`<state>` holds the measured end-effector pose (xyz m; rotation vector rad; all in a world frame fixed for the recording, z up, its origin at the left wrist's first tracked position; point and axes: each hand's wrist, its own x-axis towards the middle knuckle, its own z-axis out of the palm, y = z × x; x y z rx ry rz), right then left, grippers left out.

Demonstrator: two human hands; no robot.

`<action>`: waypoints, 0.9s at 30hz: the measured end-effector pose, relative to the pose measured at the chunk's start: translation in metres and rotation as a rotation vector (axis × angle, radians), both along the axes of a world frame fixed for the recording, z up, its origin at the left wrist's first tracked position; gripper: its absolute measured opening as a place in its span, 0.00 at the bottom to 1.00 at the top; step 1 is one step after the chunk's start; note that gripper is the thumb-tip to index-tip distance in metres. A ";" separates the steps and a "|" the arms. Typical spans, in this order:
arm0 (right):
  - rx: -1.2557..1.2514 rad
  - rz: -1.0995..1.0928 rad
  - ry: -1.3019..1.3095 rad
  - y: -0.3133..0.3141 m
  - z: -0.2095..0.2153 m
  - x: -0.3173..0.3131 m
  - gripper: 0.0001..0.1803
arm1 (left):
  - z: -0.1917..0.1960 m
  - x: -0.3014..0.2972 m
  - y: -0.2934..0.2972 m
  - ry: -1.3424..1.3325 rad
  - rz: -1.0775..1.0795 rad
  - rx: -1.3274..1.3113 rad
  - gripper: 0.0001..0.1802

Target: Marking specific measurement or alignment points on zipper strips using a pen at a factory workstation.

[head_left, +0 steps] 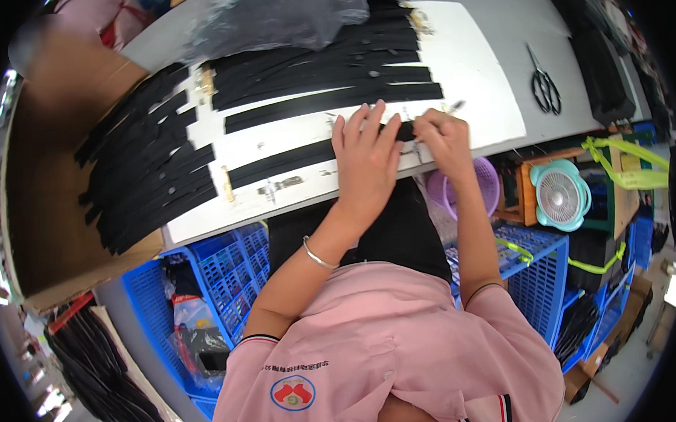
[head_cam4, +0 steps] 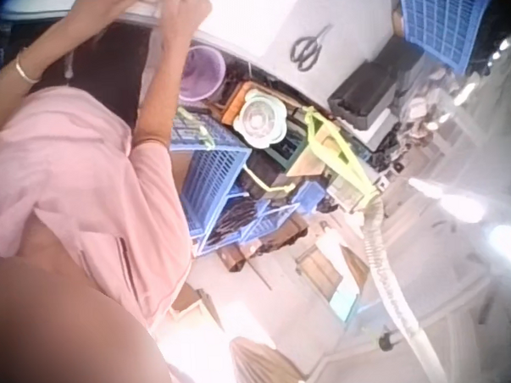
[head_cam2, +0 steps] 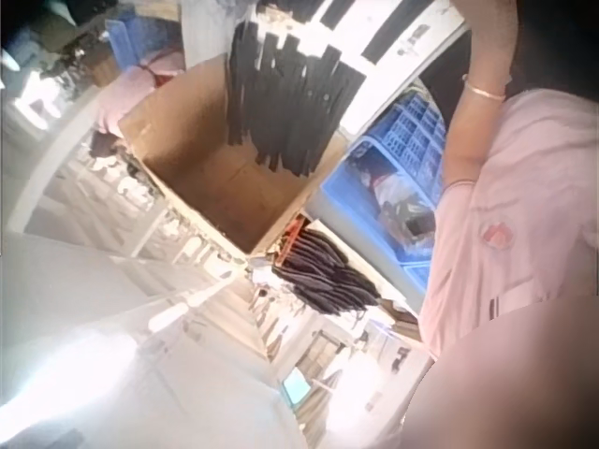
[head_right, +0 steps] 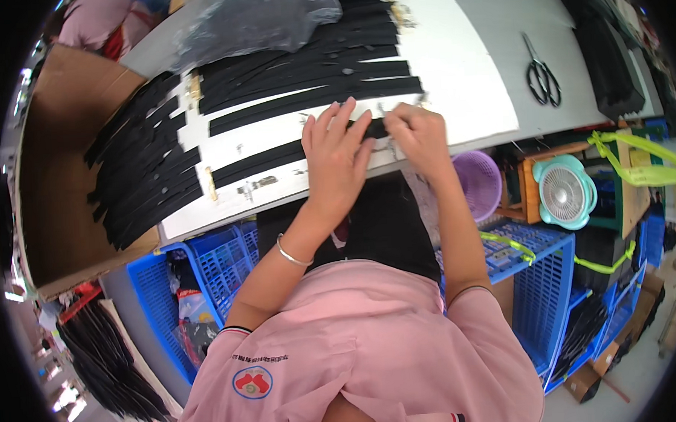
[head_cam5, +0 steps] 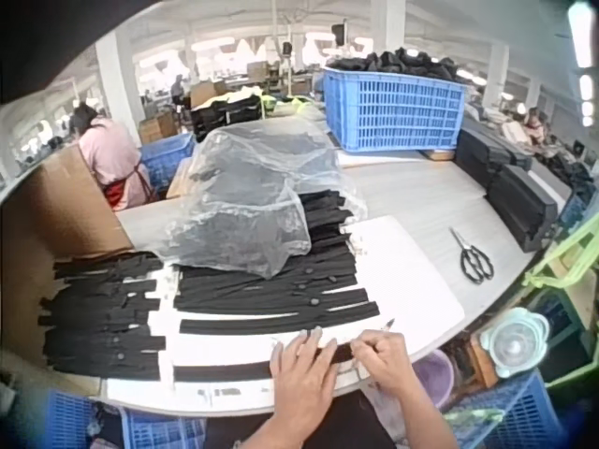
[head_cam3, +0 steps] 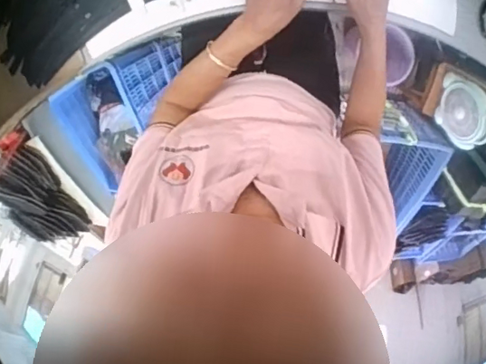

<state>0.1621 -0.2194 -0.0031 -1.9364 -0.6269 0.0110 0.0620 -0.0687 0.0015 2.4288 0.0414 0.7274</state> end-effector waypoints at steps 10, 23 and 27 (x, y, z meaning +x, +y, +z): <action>0.351 -0.154 0.100 -0.002 -0.010 -0.007 0.09 | -0.008 0.014 0.054 0.122 -0.093 0.056 0.24; 0.320 -0.211 0.140 -0.004 -0.005 -0.008 0.08 | 0.001 -0.106 0.228 0.306 0.539 0.393 0.22; 0.326 -0.196 0.162 0.001 -0.003 -0.007 0.07 | 0.007 -0.140 0.268 0.310 0.618 0.262 0.17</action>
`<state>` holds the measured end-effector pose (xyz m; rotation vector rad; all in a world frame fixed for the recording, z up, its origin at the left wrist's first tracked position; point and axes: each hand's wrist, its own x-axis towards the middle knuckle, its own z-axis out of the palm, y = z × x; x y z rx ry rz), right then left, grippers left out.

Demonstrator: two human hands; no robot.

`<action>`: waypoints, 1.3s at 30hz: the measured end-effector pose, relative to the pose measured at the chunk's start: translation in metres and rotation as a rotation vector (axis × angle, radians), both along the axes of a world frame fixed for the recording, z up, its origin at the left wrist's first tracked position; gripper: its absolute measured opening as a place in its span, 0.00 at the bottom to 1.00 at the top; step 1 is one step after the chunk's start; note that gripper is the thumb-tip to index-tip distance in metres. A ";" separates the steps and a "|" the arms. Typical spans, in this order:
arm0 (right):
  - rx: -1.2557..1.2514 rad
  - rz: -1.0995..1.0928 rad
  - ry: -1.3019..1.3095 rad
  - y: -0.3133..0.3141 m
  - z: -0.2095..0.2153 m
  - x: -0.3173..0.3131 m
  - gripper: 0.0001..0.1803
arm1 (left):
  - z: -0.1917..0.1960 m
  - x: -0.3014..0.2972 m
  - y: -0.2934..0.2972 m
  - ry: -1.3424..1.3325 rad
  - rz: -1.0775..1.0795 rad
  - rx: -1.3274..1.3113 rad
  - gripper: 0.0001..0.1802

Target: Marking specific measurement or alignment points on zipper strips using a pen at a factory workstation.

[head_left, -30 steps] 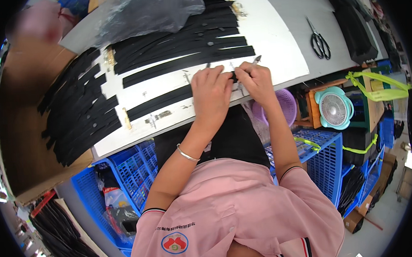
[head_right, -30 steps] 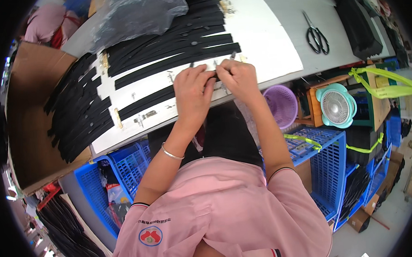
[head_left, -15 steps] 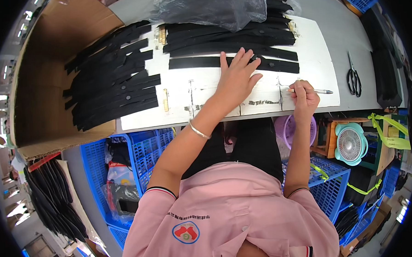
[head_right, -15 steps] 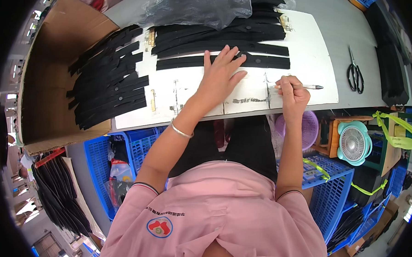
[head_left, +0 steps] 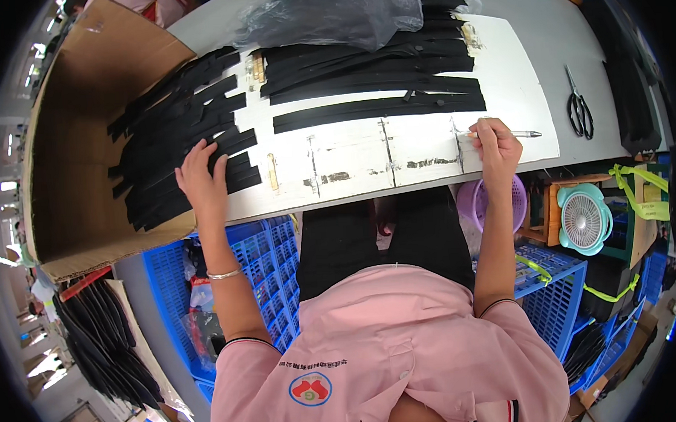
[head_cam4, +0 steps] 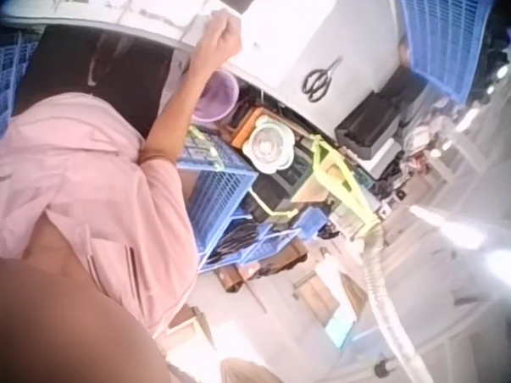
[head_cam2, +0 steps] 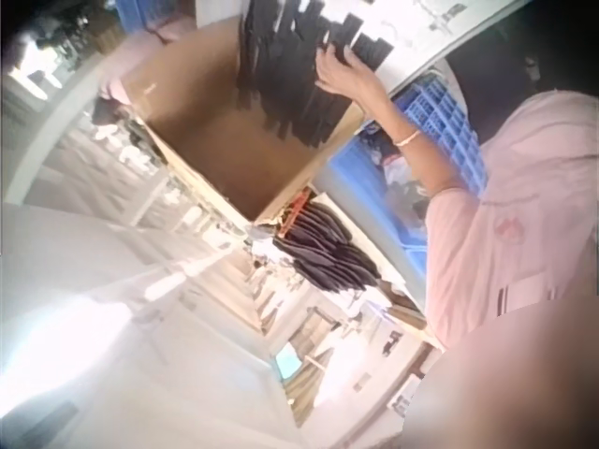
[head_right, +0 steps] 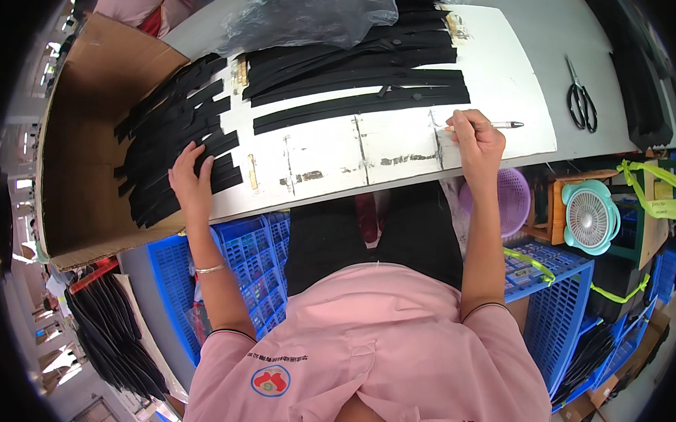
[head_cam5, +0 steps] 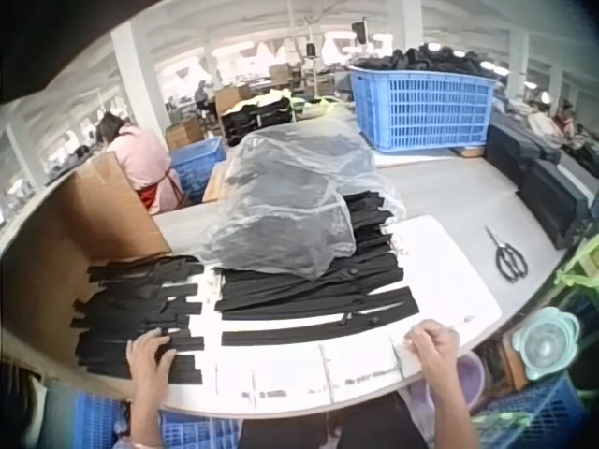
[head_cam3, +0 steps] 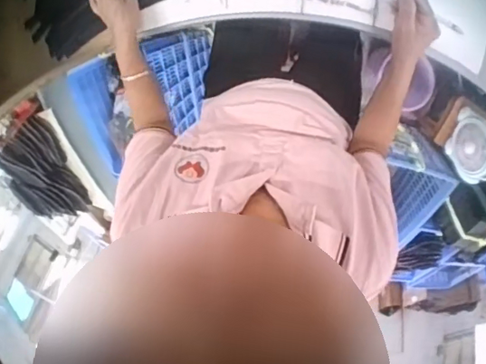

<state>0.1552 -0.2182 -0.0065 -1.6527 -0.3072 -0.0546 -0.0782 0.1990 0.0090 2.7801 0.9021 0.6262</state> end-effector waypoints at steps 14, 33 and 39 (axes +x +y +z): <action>0.025 0.007 -0.020 0.004 -0.004 0.001 0.09 | 0.028 0.015 0.032 0.000 -0.129 -0.254 0.10; -0.408 -0.121 -0.605 0.020 -0.001 -0.056 0.16 | 0.012 0.115 -0.198 -0.099 -0.611 -0.521 0.09; -0.677 -0.027 -0.699 0.002 -0.013 -0.063 0.21 | -0.001 0.111 -0.217 -0.209 -0.622 -0.321 0.15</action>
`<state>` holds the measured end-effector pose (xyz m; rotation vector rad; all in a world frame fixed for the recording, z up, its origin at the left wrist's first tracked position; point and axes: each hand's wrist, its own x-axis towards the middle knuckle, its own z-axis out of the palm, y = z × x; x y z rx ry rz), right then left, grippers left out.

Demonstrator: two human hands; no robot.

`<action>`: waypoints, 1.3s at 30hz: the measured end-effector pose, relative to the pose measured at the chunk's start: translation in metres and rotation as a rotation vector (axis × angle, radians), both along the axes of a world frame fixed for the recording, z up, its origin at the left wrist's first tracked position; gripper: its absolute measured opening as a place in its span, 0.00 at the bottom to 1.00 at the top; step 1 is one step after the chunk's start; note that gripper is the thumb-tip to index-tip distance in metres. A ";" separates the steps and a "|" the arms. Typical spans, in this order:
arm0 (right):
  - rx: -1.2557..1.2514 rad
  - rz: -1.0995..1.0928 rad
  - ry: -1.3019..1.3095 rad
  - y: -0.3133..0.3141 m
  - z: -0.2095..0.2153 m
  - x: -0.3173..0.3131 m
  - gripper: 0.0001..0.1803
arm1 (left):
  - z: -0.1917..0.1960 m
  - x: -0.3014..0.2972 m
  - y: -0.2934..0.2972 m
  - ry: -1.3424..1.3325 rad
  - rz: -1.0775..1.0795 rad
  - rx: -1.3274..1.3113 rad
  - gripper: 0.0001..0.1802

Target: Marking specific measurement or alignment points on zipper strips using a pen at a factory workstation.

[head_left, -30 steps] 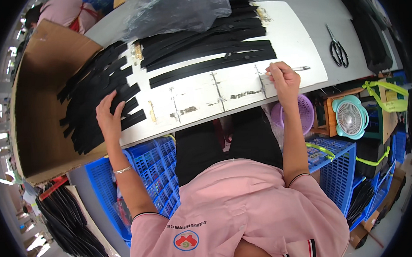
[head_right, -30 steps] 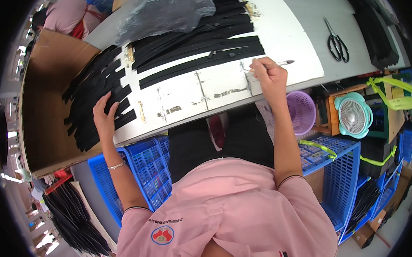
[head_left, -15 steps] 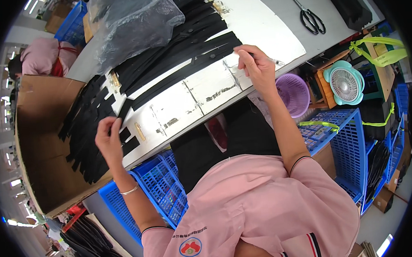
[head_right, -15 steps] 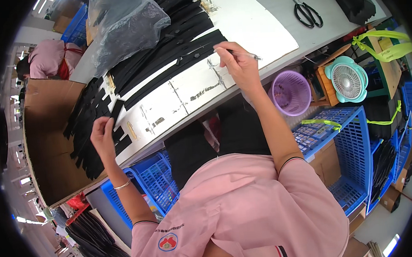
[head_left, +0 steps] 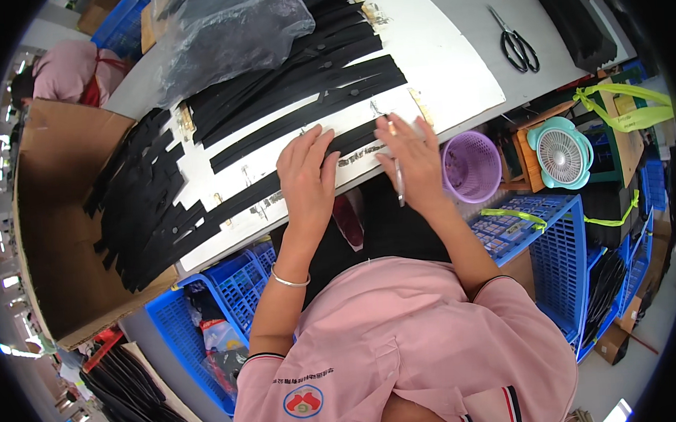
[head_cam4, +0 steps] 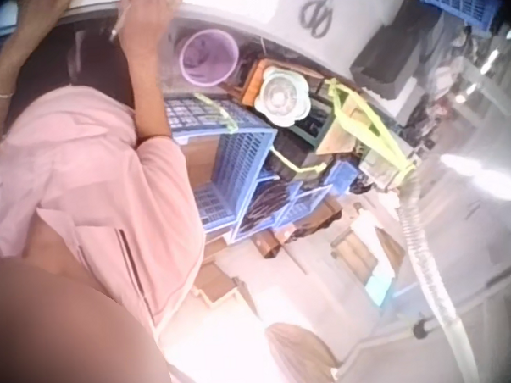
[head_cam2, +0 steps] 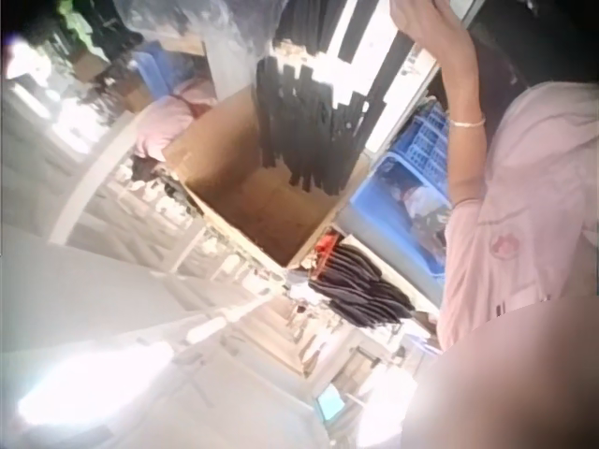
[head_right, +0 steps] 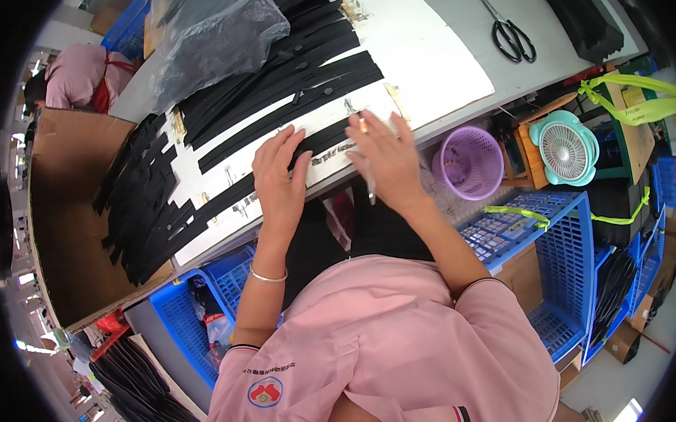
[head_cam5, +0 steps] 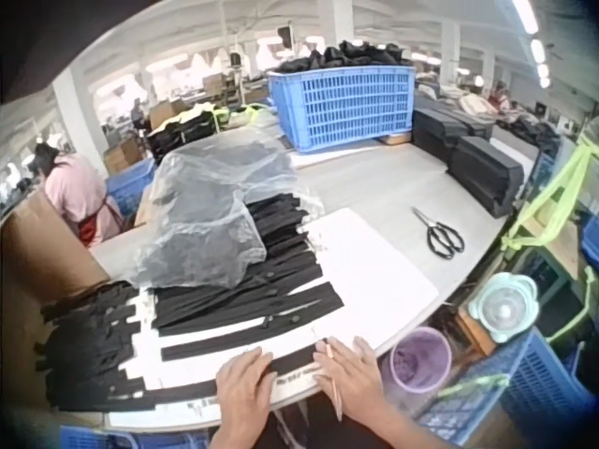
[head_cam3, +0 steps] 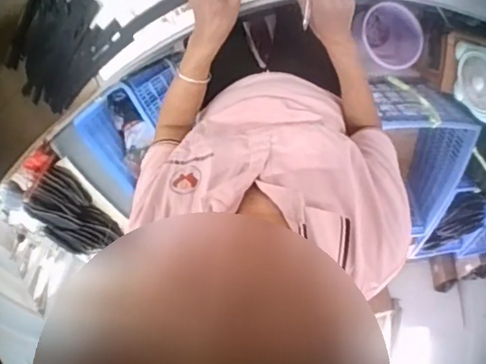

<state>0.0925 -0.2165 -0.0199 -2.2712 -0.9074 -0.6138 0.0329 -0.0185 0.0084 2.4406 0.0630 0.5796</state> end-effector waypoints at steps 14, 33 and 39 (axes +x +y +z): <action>-0.051 -0.103 -0.036 -0.041 -0.009 0.029 0.16 | -0.014 -0.105 0.050 0.191 0.386 0.265 0.29; 0.485 0.431 0.939 0.157 0.032 -0.021 0.11 | -0.025 -0.112 0.059 0.109 0.414 0.140 0.30; 0.140 0.401 0.750 0.173 0.022 -0.021 0.11 | -0.024 -0.112 0.058 0.092 0.431 0.069 0.28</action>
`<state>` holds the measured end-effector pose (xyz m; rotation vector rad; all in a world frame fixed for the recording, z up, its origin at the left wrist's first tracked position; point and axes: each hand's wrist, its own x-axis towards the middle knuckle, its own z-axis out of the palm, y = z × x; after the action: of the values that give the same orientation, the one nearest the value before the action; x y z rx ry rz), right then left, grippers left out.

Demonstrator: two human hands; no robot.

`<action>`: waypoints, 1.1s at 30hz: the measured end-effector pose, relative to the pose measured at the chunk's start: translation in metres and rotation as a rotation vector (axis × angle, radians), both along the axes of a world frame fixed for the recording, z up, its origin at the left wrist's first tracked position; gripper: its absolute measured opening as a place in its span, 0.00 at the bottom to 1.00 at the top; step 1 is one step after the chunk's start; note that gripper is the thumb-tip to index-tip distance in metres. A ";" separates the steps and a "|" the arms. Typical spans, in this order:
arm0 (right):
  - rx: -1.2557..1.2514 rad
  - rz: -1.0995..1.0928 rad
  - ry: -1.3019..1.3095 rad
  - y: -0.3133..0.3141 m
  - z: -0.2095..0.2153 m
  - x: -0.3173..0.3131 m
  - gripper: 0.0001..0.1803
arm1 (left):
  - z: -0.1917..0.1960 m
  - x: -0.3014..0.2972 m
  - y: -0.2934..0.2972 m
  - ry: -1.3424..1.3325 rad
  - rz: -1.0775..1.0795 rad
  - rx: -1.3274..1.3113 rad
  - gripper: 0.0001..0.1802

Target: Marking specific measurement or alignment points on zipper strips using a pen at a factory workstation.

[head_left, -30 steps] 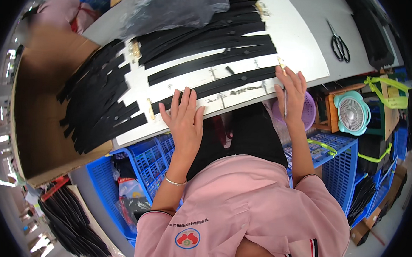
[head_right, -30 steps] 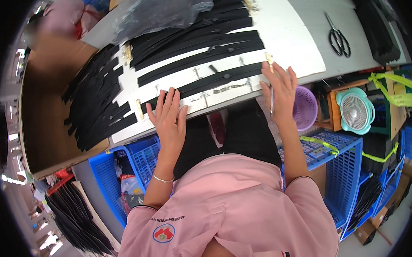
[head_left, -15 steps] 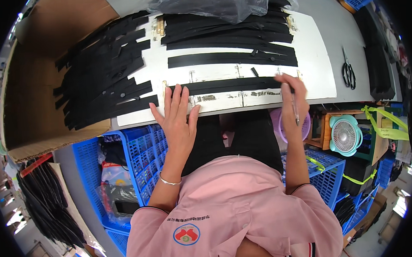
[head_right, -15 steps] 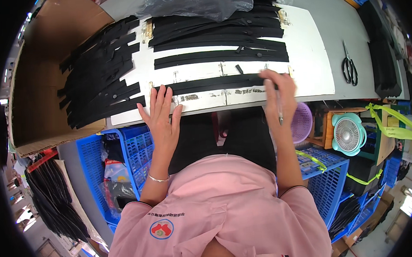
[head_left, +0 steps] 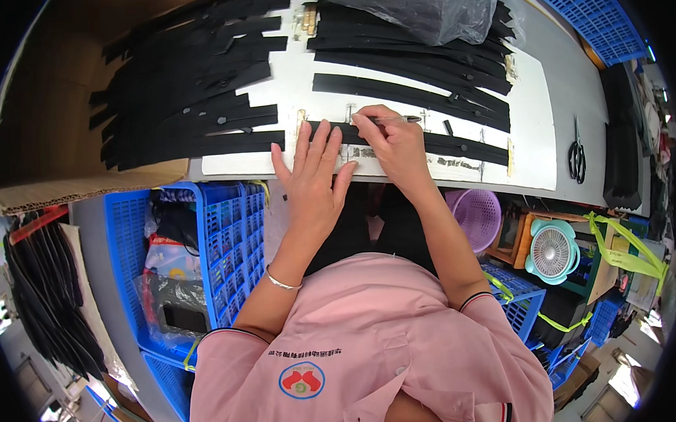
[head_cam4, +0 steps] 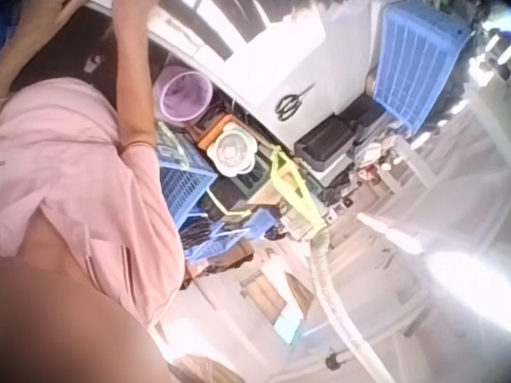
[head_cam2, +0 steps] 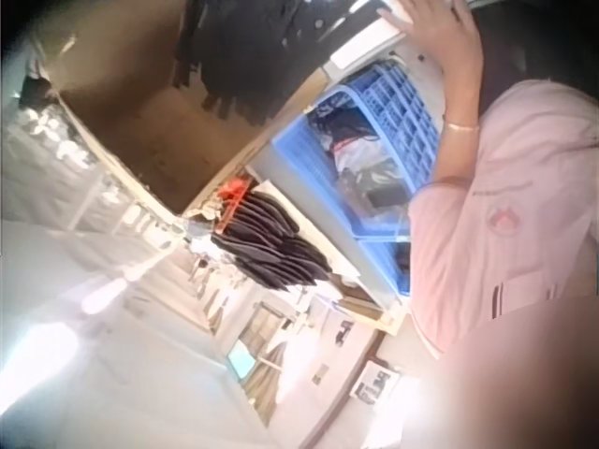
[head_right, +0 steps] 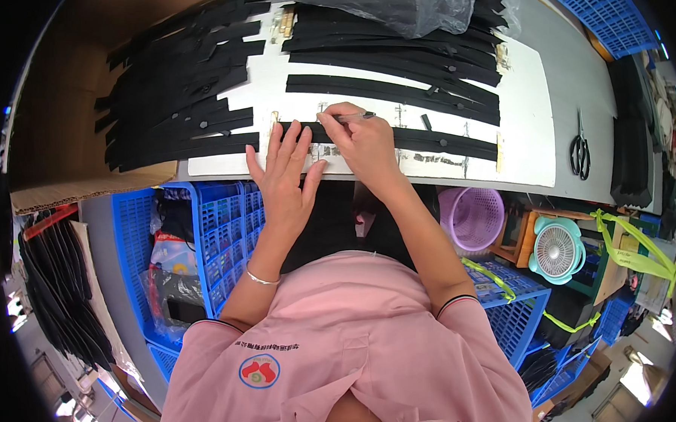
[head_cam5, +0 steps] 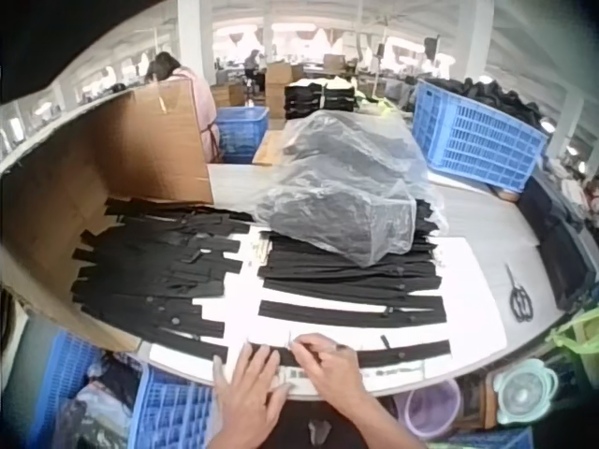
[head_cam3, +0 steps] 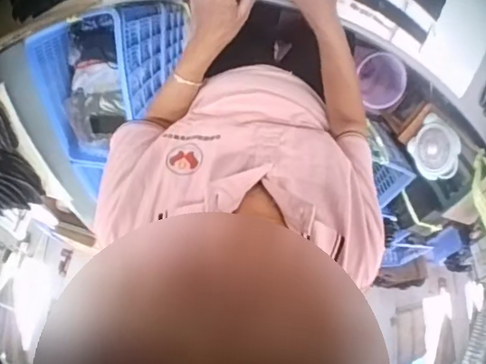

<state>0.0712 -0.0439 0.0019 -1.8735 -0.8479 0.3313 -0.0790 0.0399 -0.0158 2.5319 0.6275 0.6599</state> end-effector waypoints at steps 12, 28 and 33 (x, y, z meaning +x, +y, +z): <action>0.124 -0.077 -0.162 0.007 -0.010 -0.006 0.10 | -0.002 0.000 0.001 -0.051 0.001 0.042 0.28; 0.032 0.181 -0.077 -0.013 0.000 0.003 0.10 | -0.007 0.002 0.001 -0.036 -0.011 0.063 0.28; 0.181 -0.127 0.005 -0.054 0.010 0.016 0.10 | -0.005 0.000 0.000 -0.011 -0.009 0.038 0.28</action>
<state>0.0876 -0.0979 0.0123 -1.7474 -0.7270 0.1748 -0.0789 0.0397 -0.0209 2.5628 0.6045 0.6887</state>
